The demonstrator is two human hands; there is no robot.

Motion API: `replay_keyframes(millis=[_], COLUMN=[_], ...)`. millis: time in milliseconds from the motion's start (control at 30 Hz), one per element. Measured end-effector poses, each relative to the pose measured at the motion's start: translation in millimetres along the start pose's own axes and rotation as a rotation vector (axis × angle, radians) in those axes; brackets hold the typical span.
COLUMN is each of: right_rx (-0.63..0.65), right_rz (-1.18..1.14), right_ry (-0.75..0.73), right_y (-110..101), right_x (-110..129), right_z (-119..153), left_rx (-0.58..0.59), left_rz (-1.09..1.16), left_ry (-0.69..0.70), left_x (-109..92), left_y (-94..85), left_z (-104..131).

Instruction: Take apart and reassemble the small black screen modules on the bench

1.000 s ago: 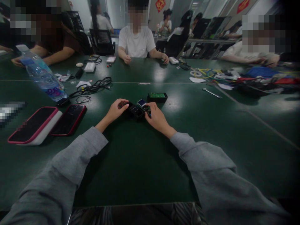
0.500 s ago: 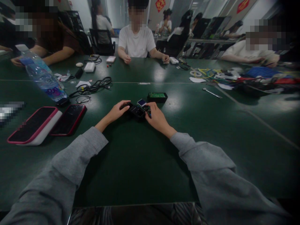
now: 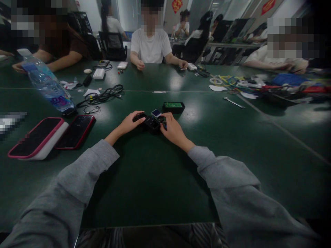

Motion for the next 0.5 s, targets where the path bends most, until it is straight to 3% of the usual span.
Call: replay_keyframes(millis=[367,433,500], right_rx=[0.061,0.061,0.094], right_rz=[-0.065,-0.065,-0.076], right_ry=[0.05,0.085,0.114], right_y=[-3.7,-12.3,-30.5], right_x=[0.5,11.3,25.8], right_z=[-2.7,4.6,28.2], left_rx=[0.01,0.012,0.017], left_rz=[-0.005,-0.01,-0.023], left_ry=[-0.009,-0.017,-0.023], left_x=[0.1,0.1,0.3], left_y=[-0.6,-0.9,-1.2], left_z=[1.0,1.3,1.6])
Point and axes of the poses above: each hand's wrist, its own z-axis away from the middle knuckle, its own y-axis out of the palm, x = y × z, the point moved 1 cm from there along -z, towards the middle knuckle, and after that the axes turned 14 degrees about -y, right-handed, at the moved point
